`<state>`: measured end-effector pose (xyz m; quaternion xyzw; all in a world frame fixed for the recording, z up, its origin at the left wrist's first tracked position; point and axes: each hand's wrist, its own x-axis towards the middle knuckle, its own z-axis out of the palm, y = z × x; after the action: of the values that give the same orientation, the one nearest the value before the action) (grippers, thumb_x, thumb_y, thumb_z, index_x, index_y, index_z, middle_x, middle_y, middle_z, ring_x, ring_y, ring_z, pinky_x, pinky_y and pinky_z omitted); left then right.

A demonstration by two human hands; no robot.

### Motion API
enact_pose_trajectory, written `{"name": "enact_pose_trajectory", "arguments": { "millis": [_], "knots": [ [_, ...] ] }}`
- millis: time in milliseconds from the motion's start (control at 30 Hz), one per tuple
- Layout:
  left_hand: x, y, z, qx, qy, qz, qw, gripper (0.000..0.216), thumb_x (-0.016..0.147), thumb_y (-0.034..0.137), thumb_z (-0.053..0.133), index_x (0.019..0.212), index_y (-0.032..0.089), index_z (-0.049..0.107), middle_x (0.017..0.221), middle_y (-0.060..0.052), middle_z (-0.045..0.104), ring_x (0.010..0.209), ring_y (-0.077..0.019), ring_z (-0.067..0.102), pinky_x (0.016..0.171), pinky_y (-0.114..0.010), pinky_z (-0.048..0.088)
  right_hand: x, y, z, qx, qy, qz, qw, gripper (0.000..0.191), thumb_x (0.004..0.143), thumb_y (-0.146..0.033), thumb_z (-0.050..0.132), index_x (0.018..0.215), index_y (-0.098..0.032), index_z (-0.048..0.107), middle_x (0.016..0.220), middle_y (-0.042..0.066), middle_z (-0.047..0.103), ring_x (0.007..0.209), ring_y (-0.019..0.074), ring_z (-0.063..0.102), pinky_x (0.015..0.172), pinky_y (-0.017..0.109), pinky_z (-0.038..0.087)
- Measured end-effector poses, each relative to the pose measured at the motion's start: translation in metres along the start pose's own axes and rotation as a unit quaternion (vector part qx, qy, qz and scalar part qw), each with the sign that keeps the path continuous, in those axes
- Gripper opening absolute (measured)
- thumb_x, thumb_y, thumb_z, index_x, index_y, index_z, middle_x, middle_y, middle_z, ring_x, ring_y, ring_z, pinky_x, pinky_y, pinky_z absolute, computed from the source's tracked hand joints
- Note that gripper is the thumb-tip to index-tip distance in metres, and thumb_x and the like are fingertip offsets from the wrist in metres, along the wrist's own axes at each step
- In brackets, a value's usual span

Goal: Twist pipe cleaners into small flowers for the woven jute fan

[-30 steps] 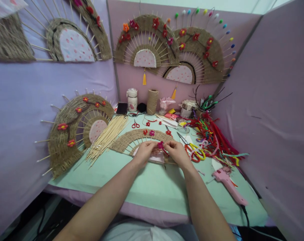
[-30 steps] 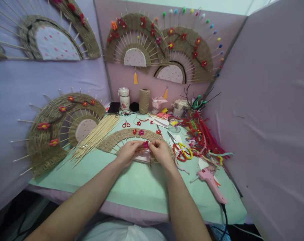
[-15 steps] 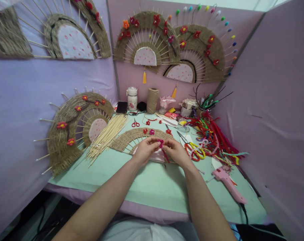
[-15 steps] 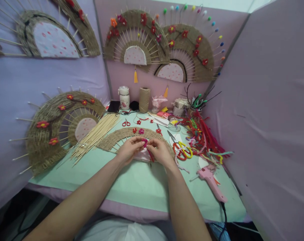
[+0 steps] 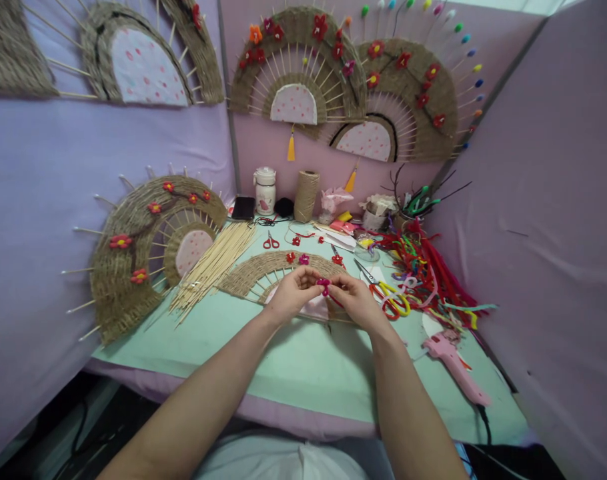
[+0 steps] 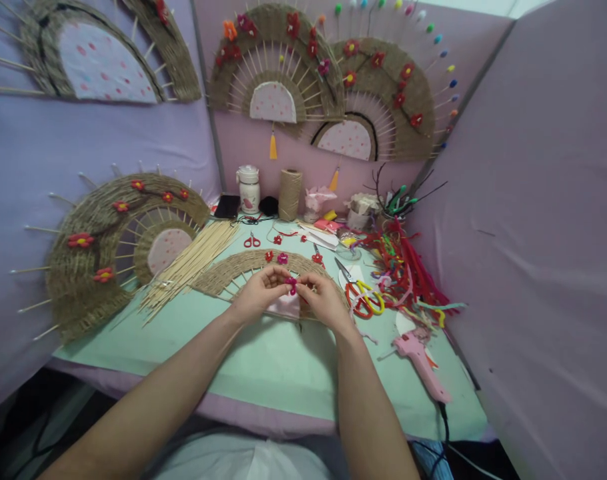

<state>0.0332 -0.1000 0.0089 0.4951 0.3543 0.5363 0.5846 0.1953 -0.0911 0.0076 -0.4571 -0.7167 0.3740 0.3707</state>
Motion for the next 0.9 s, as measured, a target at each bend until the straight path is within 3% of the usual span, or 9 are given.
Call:
{"name": "enact_pose_trajectory", "arguments": {
  "millis": [267,467,633,900],
  "knots": [
    [0.003,-0.006,-0.006,-0.018,0.013,-0.045,0.999,0.023,0.059,0.022,0.073,0.078,0.015,0.064,0.074,-0.002,0.063,0.067,-0.0103,0.056,0.065,-0.023,0.043,0.000,-0.001,0.000,0.017,-0.019,-0.013,1.000,0.018,0.079,-0.035,0.053,0.086,-0.019,0.060,0.083,0.001,0.064,0.078,0.0151,0.057,0.073,0.026,0.044],
    [0.005,-0.013,-0.009,0.033,0.014,-0.073,0.997,0.027,0.058,0.025,0.074,0.083,0.014,0.069,0.078,-0.006,0.068,0.068,-0.0132,0.058,0.066,-0.026,0.044,-0.001,-0.008,-0.002,0.044,-0.040,0.036,0.998,0.027,0.079,-0.040,0.050,0.092,-0.020,0.061,0.089,0.002,0.066,0.081,0.0165,0.058,0.071,0.027,0.045],
    [0.003,-0.007,-0.005,0.042,0.006,-0.075,0.996,0.029,0.059,0.024,0.073,0.085,0.013,0.068,0.080,-0.007,0.069,0.068,-0.0128,0.059,0.065,-0.024,0.044,-0.002,-0.013,-0.004,0.012,-0.015,0.040,0.999,0.028,0.080,-0.043,0.048,0.081,-0.018,0.062,0.077,0.001,0.063,0.072,0.0151,0.056,0.065,0.025,0.043],
    [0.000,-0.005,0.000,0.033,0.017,-0.080,0.996,0.028,0.058,0.021,0.073,0.084,0.014,0.065,0.078,-0.005,0.067,0.068,-0.0129,0.059,0.064,-0.024,0.045,0.002,-0.003,0.001,0.042,0.053,0.058,0.996,0.025,0.071,-0.038,0.058,0.081,-0.016,0.063,0.074,0.002,0.065,0.064,0.0131,0.055,0.057,0.022,0.042]
  ]
}}
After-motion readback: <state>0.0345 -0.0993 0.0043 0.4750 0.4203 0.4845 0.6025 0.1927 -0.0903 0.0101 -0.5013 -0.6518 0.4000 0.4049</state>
